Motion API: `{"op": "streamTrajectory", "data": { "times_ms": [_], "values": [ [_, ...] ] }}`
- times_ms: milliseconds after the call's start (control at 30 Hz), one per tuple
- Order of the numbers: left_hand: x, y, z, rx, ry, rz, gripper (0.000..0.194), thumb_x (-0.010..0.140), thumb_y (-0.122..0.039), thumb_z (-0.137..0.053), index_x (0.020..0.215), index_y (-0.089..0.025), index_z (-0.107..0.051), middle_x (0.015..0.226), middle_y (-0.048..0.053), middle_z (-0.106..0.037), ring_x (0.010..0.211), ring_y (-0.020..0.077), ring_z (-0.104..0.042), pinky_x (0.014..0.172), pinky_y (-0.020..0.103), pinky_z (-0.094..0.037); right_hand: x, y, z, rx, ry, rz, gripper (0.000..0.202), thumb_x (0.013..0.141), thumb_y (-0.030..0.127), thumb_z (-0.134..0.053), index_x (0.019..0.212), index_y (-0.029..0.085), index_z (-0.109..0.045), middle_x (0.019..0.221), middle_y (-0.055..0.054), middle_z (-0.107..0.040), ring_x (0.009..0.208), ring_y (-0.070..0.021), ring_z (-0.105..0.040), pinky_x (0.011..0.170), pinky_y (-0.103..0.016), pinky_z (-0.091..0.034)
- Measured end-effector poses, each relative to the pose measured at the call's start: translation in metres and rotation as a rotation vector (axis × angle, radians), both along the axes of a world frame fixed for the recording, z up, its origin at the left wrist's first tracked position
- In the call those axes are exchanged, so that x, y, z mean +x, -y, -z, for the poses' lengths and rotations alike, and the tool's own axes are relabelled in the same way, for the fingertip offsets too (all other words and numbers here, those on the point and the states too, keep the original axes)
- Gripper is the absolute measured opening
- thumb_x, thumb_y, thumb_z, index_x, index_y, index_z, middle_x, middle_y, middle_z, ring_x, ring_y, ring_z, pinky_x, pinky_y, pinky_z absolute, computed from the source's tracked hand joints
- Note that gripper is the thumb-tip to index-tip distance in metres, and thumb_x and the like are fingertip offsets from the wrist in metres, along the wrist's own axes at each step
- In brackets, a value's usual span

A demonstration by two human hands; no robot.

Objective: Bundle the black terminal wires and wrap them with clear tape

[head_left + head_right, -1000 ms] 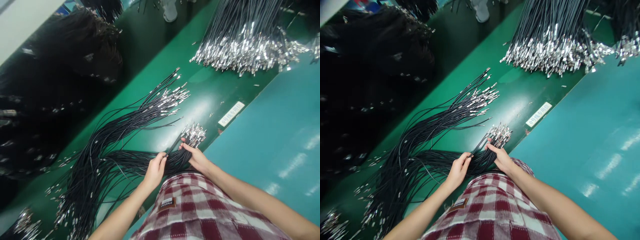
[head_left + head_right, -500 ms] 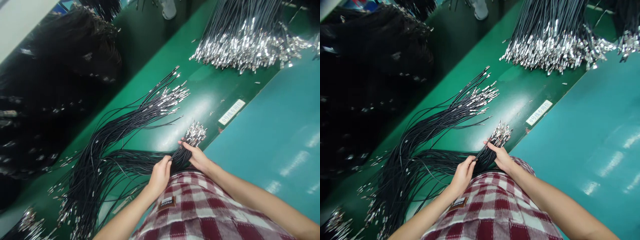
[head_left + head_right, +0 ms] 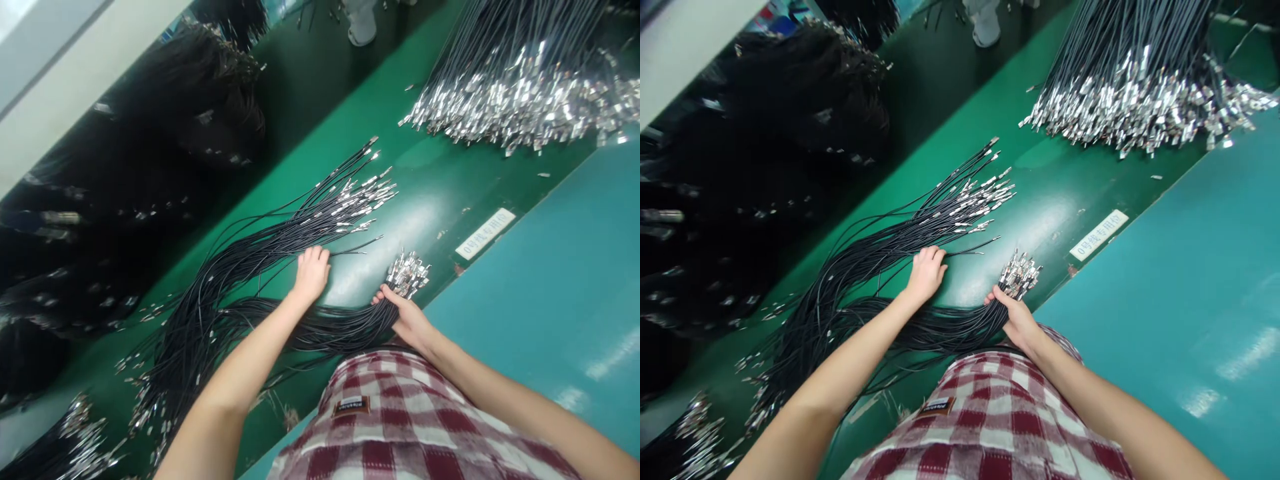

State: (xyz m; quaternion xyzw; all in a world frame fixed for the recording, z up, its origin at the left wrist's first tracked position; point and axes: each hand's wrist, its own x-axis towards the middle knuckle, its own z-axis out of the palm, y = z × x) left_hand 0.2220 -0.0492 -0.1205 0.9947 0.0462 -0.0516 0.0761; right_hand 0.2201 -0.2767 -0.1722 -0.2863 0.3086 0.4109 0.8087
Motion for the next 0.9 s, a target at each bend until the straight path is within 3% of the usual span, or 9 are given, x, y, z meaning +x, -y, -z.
{"op": "streamTrajectory", "data": {
  "times_ms": [67, 133, 267, 333, 433, 600, 767, 900],
  "values": [
    [0.017, -0.018, 0.008, 0.148, -0.080, 0.017, 0.020, 0.090, -0.012, -0.049, 0.108, -0.013, -0.058, 0.117, 0.018, -0.058, 0.113, 0.0338, -0.049, 0.094, 0.049, -0.040, 0.000, 0.000, 0.000, -0.009, -0.008, 0.000, 0.035, 0.057, 0.031, -0.095, 0.075, 0.017, -0.069, 0.071, 0.001, -0.067, 0.068, -0.0145, -0.064, 0.062, -0.024, -0.057],
    [0.021, -0.028, 0.011, 0.159, -0.135, 0.043, 0.016, 0.092, -0.012, -0.047, 0.101, -0.014, -0.059, 0.110, 0.017, -0.059, 0.107, 0.0319, -0.052, 0.092, 0.046, -0.042, 0.000, 0.000, 0.001, -0.007, -0.006, 0.006, 0.034, 0.057, 0.030, -0.095, 0.075, 0.017, -0.069, 0.072, 0.001, -0.067, 0.068, -0.0144, -0.064, 0.063, -0.024, -0.058],
    [-0.001, -0.024, -0.005, -0.128, -0.053, 0.053, 0.010, 0.094, -0.017, -0.046, 0.095, -0.018, -0.056, 0.099, 0.010, -0.058, 0.089, 0.0226, -0.056, 0.081, 0.034, -0.045, 0.001, 0.000, 0.003, -0.012, -0.021, 0.019, 0.028, 0.063, 0.026, -0.092, 0.075, 0.017, -0.069, 0.072, -0.001, -0.068, 0.067, -0.0143, -0.065, 0.062, -0.023, -0.058],
    [-0.021, -0.008, -0.016, -0.306, 0.007, 0.052, 0.007, 0.094, -0.019, -0.048, 0.091, -0.020, -0.055, 0.093, 0.006, -0.057, 0.085, 0.0199, -0.055, 0.077, 0.031, -0.045, 0.002, -0.001, 0.004, -0.019, -0.026, 0.029, 0.025, 0.065, 0.023, -0.091, 0.075, 0.016, -0.069, 0.072, -0.002, -0.069, 0.066, -0.0146, -0.065, 0.061, -0.023, -0.058],
    [-0.052, 0.034, -0.022, -0.505, -0.006, 0.004, 0.009, 0.091, -0.018, -0.052, 0.082, -0.020, -0.052, 0.083, 0.003, -0.056, 0.078, 0.0177, -0.053, 0.073, 0.029, -0.043, 0.002, -0.001, 0.002, -0.009, -0.003, 0.023, 0.027, 0.063, 0.023, -0.091, 0.081, 0.016, -0.071, 0.075, -0.002, -0.070, 0.066, -0.0147, -0.065, 0.063, -0.024, -0.058],
    [-0.086, 0.104, -0.003, -0.707, -0.042, -0.224, 0.014, 0.086, -0.015, -0.053, 0.074, -0.020, -0.048, 0.074, 0.000, -0.053, 0.071, 0.0151, -0.051, 0.068, 0.027, -0.040, 0.002, 0.002, -0.002, 0.011, 0.068, 0.033, 0.031, 0.061, 0.024, -0.090, 0.085, 0.020, -0.070, 0.083, 0.000, -0.072, 0.074, -0.0153, -0.066, 0.072, -0.024, -0.057],
    [-0.087, 0.114, 0.003, -0.868, -0.035, -0.464, 0.017, 0.083, -0.022, -0.057, 0.069, -0.019, -0.048, 0.065, -0.004, -0.048, 0.061, 0.0112, -0.045, 0.060, 0.024, -0.035, 0.003, 0.007, -0.005, 0.054, 0.056, 0.024, 0.021, 0.063, 0.023, -0.077, 0.083, 0.019, -0.072, 0.086, -0.003, -0.073, 0.083, -0.0223, -0.068, 0.079, -0.033, -0.058],
    [-0.083, 0.111, 0.001, -0.937, -0.053, -0.516, 0.017, 0.081, -0.024, -0.058, 0.068, -0.018, -0.048, 0.060, -0.006, -0.044, 0.056, 0.0094, -0.040, 0.056, 0.022, -0.031, 0.001, 0.004, -0.012, 0.024, 0.107, 0.020, 0.026, 0.062, 0.031, -0.085, 0.081, 0.017, -0.073, 0.086, -0.004, -0.073, 0.080, -0.0209, -0.067, 0.078, -0.031, -0.057]
  ]
}}
